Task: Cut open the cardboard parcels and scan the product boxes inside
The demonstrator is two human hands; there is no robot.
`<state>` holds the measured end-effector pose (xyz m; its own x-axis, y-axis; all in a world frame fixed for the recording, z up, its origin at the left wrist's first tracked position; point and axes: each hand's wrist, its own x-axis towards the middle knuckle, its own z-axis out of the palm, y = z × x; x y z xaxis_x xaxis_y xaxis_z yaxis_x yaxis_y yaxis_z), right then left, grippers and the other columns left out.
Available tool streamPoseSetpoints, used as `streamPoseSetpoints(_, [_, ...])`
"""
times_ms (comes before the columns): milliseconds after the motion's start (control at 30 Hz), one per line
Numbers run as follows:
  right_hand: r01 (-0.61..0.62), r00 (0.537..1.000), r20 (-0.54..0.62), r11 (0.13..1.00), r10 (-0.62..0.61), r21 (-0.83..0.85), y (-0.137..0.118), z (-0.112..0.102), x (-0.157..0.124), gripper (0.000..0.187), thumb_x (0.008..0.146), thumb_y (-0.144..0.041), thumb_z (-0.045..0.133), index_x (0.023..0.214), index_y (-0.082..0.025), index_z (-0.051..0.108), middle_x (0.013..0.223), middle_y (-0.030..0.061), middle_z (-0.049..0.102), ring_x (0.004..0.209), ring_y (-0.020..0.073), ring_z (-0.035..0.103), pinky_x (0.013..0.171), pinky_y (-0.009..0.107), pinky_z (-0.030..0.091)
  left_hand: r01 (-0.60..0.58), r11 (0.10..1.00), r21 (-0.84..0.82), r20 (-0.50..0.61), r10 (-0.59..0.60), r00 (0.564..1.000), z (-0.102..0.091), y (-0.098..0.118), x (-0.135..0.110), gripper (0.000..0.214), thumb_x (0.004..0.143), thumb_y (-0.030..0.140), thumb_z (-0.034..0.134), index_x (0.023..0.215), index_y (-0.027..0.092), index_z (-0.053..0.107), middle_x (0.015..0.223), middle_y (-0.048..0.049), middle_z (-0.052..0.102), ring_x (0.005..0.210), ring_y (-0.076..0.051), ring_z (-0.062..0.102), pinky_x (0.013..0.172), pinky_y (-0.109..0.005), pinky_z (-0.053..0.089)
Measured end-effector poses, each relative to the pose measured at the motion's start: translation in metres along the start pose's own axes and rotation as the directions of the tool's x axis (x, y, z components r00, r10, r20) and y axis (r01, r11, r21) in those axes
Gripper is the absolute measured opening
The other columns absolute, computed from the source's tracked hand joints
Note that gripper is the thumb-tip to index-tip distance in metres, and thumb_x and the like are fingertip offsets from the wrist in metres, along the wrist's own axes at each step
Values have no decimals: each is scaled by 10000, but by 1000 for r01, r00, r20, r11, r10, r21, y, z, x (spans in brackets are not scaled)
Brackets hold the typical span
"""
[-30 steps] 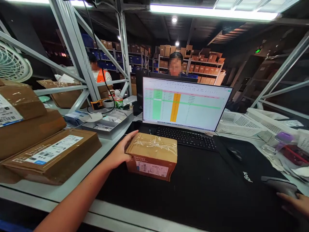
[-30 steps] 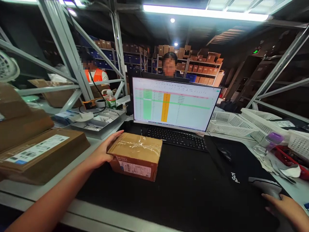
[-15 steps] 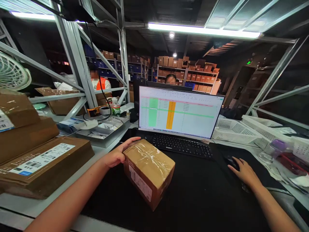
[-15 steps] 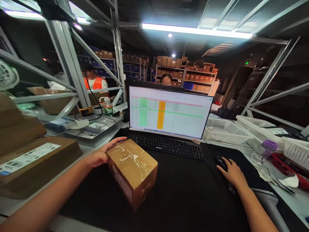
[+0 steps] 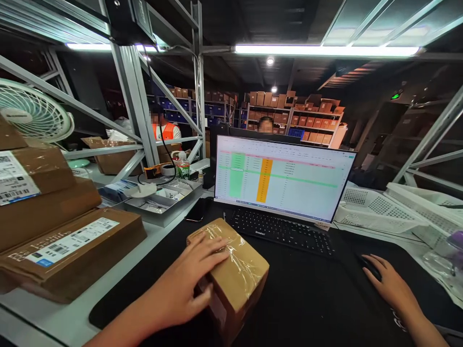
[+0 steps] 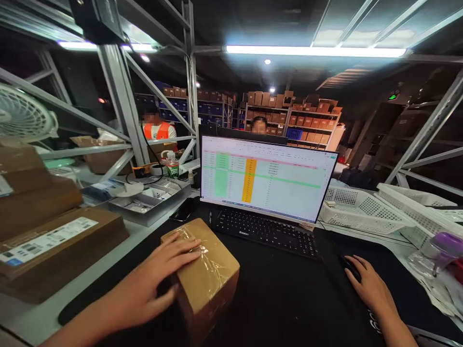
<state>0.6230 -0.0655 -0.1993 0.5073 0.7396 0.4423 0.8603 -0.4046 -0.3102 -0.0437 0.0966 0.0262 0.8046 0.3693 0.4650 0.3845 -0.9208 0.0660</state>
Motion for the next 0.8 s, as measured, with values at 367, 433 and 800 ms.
streamPoseSetpoints(367, [10, 999, -45, 1000, -10, -10, -8, -5, 2, 609, 830, -605, 417, 1214, -212, 679, 1308, 154, 570, 1252, 348, 572, 1051, 487, 489, -119, 988, 95, -393, 147, 908, 60, -9, -19, 739, 878, 740, 419, 1357, 197, 567, 1346, -165, 634, 1292, -337, 561, 1134, -557, 325])
streamPoseSetpoints(433, [-19, 1000, -24, 1000, 19, -15, -16, -11, 1, 619, 827, -615, 414, 1222, -215, 673, 1320, 158, 564, 1248, 356, 570, 1008, 494, 512, -105, 991, 88, -481, 135, 866, 66, -8, -18, 773, 901, 796, 304, 1287, 204, 616, 1271, -164, 673, 1229, -327, 605, 1094, -538, 368])
streamPoseSetpoints(800, [-253, 943, 162, 941, 292, -223, -105, -91, -40, 636, 898, -641, 381, 1115, -145, 714, 1053, 207, 706, 996, 401, 677, 876, 544, 534, 120, 955, 271, -433, 10, 901, 45, 38, 25, 886, 920, 780, 126, 1043, 134, 721, 1041, -144, 716, 958, -278, 640, 918, -424, 420])
